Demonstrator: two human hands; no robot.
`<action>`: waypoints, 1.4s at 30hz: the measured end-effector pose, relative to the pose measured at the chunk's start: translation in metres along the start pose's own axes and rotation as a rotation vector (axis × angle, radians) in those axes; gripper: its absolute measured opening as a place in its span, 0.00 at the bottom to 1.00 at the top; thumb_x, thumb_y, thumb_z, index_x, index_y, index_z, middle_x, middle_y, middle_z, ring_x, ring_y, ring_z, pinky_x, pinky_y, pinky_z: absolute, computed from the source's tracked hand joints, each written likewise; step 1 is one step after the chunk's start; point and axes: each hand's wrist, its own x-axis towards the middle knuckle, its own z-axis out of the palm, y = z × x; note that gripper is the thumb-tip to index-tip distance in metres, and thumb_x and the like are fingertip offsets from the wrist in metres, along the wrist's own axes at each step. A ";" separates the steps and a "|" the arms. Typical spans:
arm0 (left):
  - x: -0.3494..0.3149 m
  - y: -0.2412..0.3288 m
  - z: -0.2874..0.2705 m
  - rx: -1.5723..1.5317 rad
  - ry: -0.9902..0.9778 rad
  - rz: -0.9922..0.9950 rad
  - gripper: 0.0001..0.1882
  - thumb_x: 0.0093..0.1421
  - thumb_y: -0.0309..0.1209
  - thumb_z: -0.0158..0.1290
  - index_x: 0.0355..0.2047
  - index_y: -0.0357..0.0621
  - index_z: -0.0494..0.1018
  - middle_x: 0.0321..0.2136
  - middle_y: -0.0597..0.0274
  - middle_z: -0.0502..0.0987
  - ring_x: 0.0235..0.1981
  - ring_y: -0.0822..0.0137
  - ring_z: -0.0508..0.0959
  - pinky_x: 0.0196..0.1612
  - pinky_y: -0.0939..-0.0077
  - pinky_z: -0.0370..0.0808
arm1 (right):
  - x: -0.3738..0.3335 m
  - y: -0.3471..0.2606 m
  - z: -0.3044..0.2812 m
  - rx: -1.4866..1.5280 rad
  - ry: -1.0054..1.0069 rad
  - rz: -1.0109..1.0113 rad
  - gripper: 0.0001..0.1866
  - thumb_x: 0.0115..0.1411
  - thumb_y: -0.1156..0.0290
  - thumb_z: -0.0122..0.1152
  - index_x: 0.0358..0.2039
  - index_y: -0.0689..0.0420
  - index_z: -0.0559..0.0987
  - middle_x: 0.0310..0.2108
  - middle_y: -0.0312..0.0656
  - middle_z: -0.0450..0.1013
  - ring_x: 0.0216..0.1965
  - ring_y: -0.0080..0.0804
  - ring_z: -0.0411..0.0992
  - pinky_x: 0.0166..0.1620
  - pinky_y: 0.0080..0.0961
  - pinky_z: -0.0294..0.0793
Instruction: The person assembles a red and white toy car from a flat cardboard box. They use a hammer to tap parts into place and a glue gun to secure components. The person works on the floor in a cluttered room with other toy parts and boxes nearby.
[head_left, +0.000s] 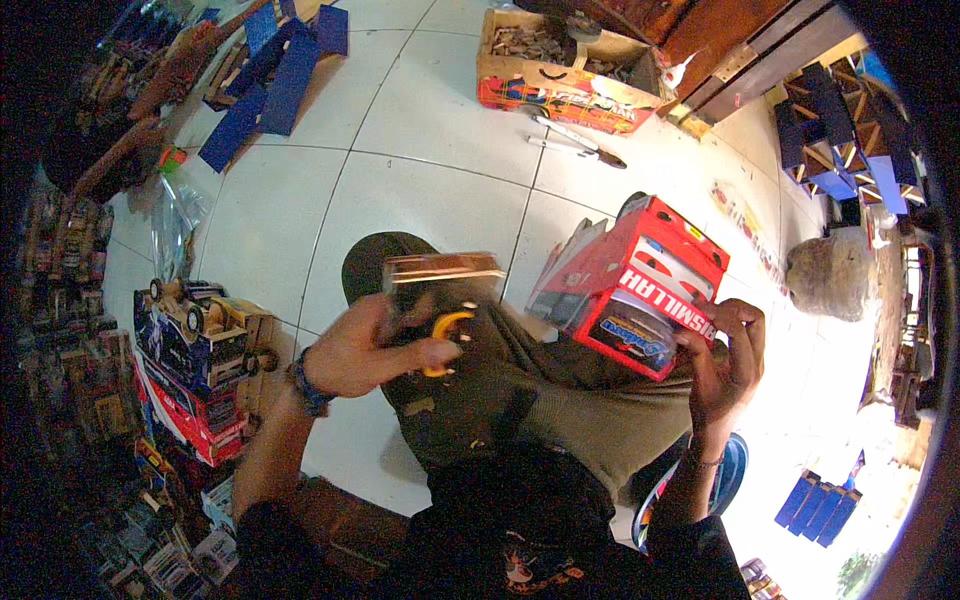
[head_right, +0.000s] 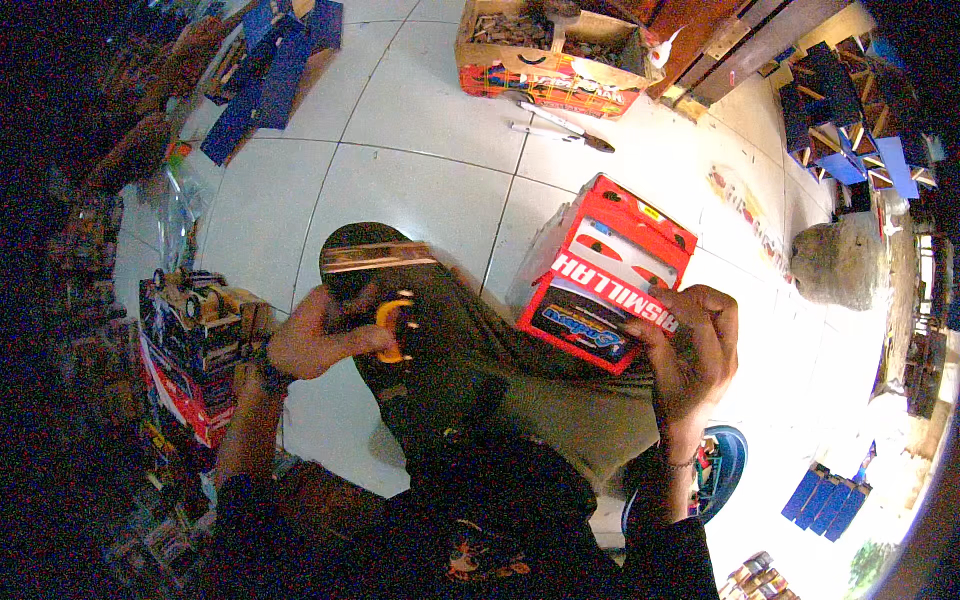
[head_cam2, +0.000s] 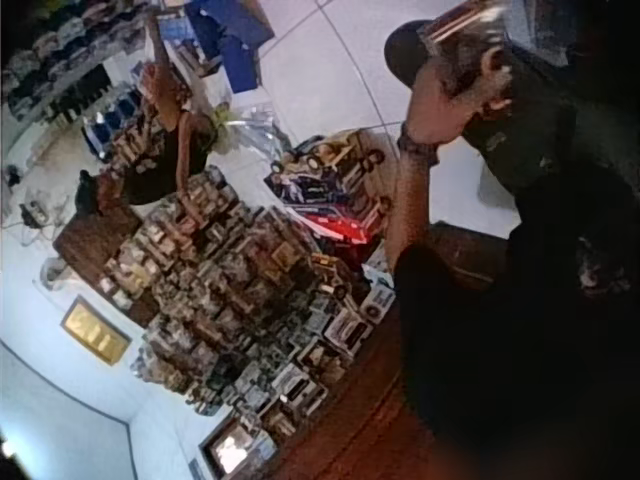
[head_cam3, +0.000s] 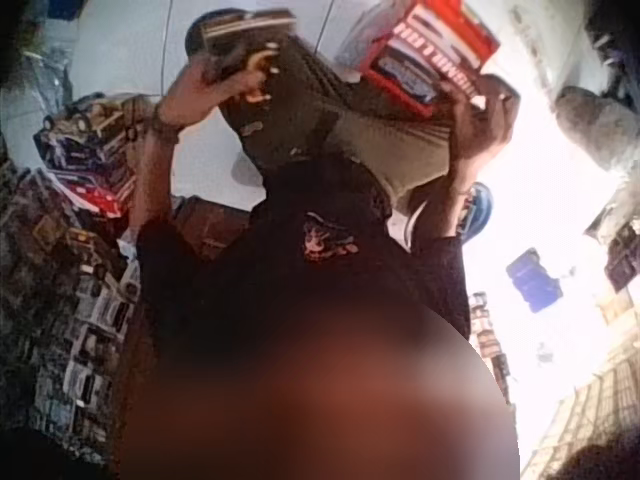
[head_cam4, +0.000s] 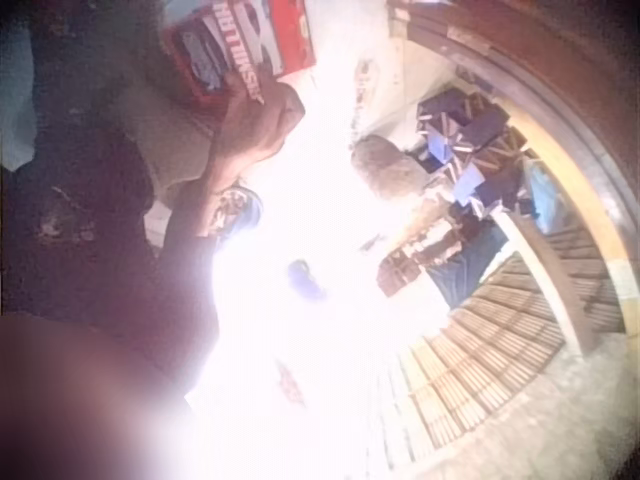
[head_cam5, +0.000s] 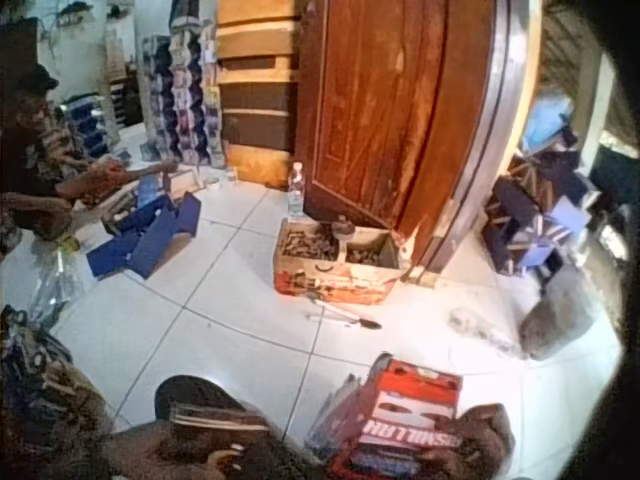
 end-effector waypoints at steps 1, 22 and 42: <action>0.011 -0.002 0.008 0.019 0.007 0.105 0.26 0.59 0.44 0.62 0.48 0.37 0.71 0.36 0.64 0.79 0.37 0.74 0.75 0.42 0.79 0.73 | 0.000 0.001 0.000 0.007 0.000 -0.003 0.21 0.38 0.73 0.77 0.37 0.58 0.83 0.35 0.41 0.72 0.36 0.34 0.73 0.39 0.28 0.74; 0.109 -0.040 0.014 0.178 -0.279 0.086 0.29 0.49 0.60 0.65 0.26 0.43 0.77 0.14 0.65 0.69 0.19 0.75 0.67 0.24 0.72 0.63 | -0.005 0.008 0.002 0.077 0.002 0.011 0.19 0.39 0.71 0.75 0.34 0.62 0.81 0.35 0.42 0.71 0.39 0.36 0.72 0.41 0.30 0.74; 0.108 -0.013 0.013 -0.001 -0.363 -0.044 0.38 0.48 0.50 0.70 0.54 0.44 0.71 0.35 0.69 0.77 0.33 0.77 0.71 0.36 0.77 0.68 | -0.026 0.027 0.042 0.620 0.191 0.168 0.26 0.43 0.54 0.77 0.36 0.59 0.79 0.58 0.51 0.61 0.61 0.44 0.61 0.61 0.46 0.64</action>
